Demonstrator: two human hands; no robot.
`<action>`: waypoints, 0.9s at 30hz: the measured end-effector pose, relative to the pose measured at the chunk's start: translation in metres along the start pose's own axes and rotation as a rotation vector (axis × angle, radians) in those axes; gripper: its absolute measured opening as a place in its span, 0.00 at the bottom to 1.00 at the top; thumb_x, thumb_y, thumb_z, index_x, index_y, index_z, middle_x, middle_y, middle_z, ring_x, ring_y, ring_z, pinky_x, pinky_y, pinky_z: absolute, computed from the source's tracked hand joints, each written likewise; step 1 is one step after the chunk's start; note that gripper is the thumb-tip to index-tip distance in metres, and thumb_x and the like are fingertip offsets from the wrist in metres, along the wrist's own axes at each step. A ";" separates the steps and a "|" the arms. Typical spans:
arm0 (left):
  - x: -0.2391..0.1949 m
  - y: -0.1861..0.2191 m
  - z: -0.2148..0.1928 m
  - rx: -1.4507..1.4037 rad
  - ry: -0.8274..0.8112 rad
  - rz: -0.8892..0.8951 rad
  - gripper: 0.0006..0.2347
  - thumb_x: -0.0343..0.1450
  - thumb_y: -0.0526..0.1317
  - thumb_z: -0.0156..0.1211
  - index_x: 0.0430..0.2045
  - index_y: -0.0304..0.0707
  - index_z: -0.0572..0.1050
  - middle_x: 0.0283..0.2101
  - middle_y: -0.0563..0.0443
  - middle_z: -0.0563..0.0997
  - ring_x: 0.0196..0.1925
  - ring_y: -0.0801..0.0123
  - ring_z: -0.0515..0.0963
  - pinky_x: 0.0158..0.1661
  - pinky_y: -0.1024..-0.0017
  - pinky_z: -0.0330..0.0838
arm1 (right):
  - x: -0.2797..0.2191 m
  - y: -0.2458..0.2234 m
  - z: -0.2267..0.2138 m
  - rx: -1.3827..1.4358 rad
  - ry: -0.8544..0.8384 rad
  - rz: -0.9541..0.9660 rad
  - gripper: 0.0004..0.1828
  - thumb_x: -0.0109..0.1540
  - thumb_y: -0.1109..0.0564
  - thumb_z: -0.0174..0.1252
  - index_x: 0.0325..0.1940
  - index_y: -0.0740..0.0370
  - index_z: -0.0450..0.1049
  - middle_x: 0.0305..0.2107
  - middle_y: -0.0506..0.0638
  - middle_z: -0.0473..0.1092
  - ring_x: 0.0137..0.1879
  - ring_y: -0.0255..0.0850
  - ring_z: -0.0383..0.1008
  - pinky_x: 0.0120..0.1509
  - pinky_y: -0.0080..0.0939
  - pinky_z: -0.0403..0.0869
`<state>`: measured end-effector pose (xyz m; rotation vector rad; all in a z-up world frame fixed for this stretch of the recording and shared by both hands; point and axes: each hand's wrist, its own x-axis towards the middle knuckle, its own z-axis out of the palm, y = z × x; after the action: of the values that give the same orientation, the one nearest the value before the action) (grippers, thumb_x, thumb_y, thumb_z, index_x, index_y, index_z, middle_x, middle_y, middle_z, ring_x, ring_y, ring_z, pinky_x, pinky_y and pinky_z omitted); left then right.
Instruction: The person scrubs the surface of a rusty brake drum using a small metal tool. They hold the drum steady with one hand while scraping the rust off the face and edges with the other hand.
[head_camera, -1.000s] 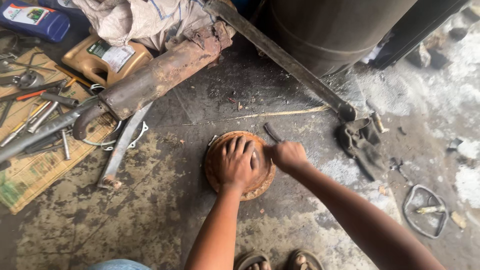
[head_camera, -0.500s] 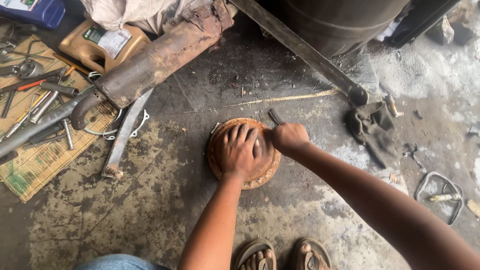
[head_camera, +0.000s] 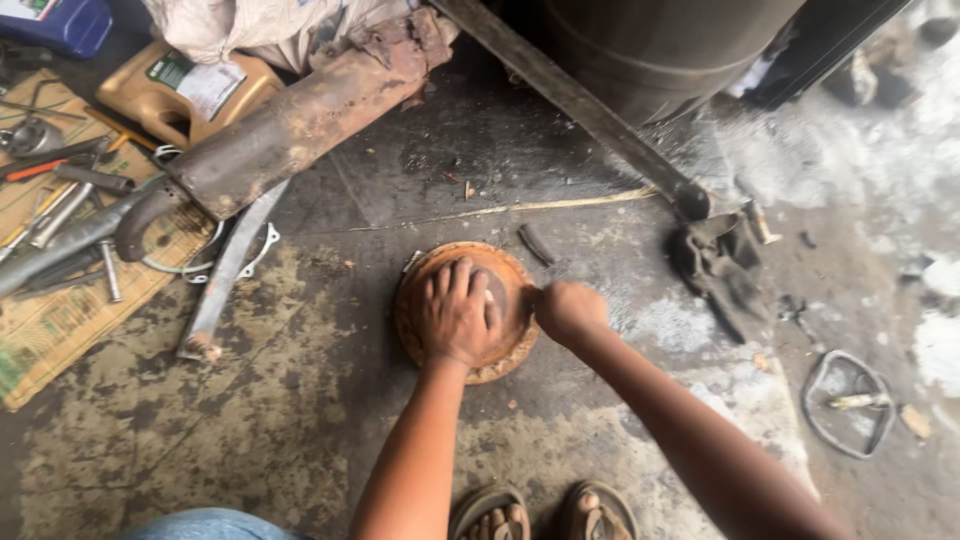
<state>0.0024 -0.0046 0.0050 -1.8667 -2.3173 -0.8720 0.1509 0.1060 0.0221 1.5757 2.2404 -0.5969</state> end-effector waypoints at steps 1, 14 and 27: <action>0.000 0.001 -0.001 0.005 -0.007 -0.008 0.14 0.64 0.43 0.55 0.39 0.37 0.75 0.58 0.39 0.73 0.58 0.47 0.71 0.56 0.48 0.64 | 0.007 -0.005 -0.001 0.034 -0.008 0.025 0.36 0.68 0.29 0.41 0.39 0.58 0.83 0.40 0.60 0.78 0.50 0.58 0.79 0.57 0.54 0.74; -0.010 -0.012 0.012 0.014 -0.062 -0.034 0.20 0.61 0.44 0.58 0.47 0.39 0.75 0.58 0.42 0.73 0.59 0.47 0.70 0.56 0.47 0.63 | 0.000 0.046 0.046 -0.064 -0.215 -0.040 0.28 0.69 0.37 0.43 0.47 0.57 0.82 0.39 0.56 0.77 0.45 0.52 0.78 0.50 0.51 0.75; -0.032 0.053 -0.020 0.180 -0.707 -0.346 0.36 0.70 0.49 0.55 0.74 0.46 0.47 0.77 0.45 0.47 0.78 0.53 0.48 0.70 0.51 0.48 | -0.076 0.104 0.054 1.088 0.133 0.317 0.14 0.65 0.43 0.57 0.52 0.44 0.77 0.17 0.45 0.64 0.20 0.38 0.62 0.24 0.45 0.64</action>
<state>0.0538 -0.0359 0.0306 -1.9407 -3.0455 0.0396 0.2753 0.0482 -0.0011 2.4043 1.6946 -1.8351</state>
